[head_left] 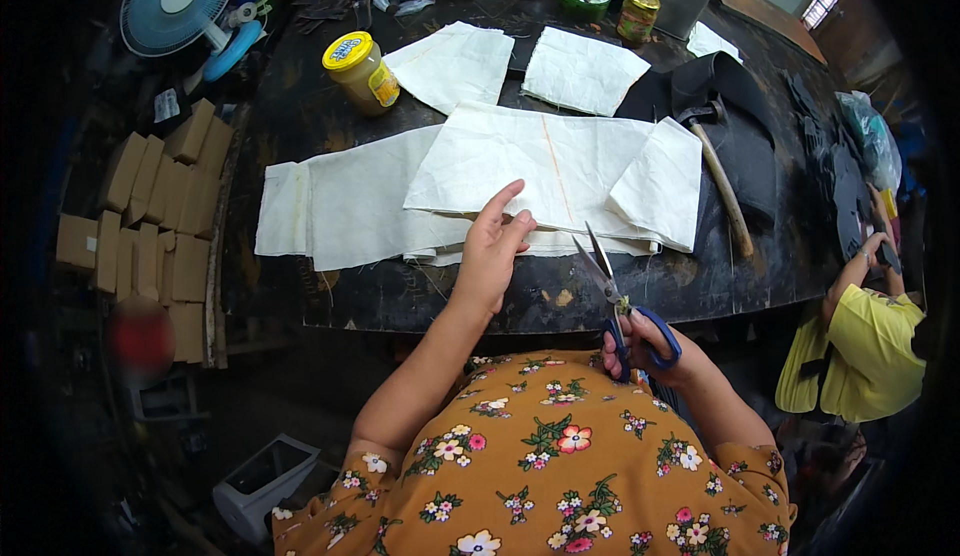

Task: The person unfolds a stack of white fabric on a worktable and uses scissors to cut the fabric into multiple rectangular pieces. The person repeatedly aligns, cuts, and separates the fabric pieces throughout the clip.

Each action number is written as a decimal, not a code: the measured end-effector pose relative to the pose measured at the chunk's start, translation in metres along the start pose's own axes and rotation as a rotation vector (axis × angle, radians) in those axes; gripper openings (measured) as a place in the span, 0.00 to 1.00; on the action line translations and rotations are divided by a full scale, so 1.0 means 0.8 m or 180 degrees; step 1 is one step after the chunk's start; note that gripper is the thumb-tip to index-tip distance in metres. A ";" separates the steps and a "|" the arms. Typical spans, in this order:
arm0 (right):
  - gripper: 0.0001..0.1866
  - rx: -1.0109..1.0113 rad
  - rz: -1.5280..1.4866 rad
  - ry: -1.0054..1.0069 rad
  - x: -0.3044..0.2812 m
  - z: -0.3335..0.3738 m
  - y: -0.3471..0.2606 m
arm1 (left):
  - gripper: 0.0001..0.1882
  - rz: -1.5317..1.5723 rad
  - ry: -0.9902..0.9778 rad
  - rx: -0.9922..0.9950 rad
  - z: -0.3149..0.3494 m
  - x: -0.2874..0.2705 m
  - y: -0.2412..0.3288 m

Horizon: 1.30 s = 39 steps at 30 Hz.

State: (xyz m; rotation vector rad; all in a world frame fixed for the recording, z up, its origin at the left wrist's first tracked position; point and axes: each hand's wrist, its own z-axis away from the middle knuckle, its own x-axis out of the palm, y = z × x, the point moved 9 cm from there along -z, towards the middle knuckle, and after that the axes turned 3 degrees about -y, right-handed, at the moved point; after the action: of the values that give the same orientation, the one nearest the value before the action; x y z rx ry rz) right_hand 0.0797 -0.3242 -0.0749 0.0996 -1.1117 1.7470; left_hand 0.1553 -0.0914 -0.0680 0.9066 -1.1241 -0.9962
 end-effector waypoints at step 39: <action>0.18 -0.0591 0.0752 0.0875 0.033 -0.056 -0.079 | 0.32 0.0409 0.0108 0.0990 -0.010 0.041 0.012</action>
State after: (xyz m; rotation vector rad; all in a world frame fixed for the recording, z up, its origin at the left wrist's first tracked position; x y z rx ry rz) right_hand 0.1342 -0.2704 -0.0467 -0.3892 -1.1081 1.7883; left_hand 0.1691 -0.1192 -0.0512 1.0794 -1.3139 -0.7092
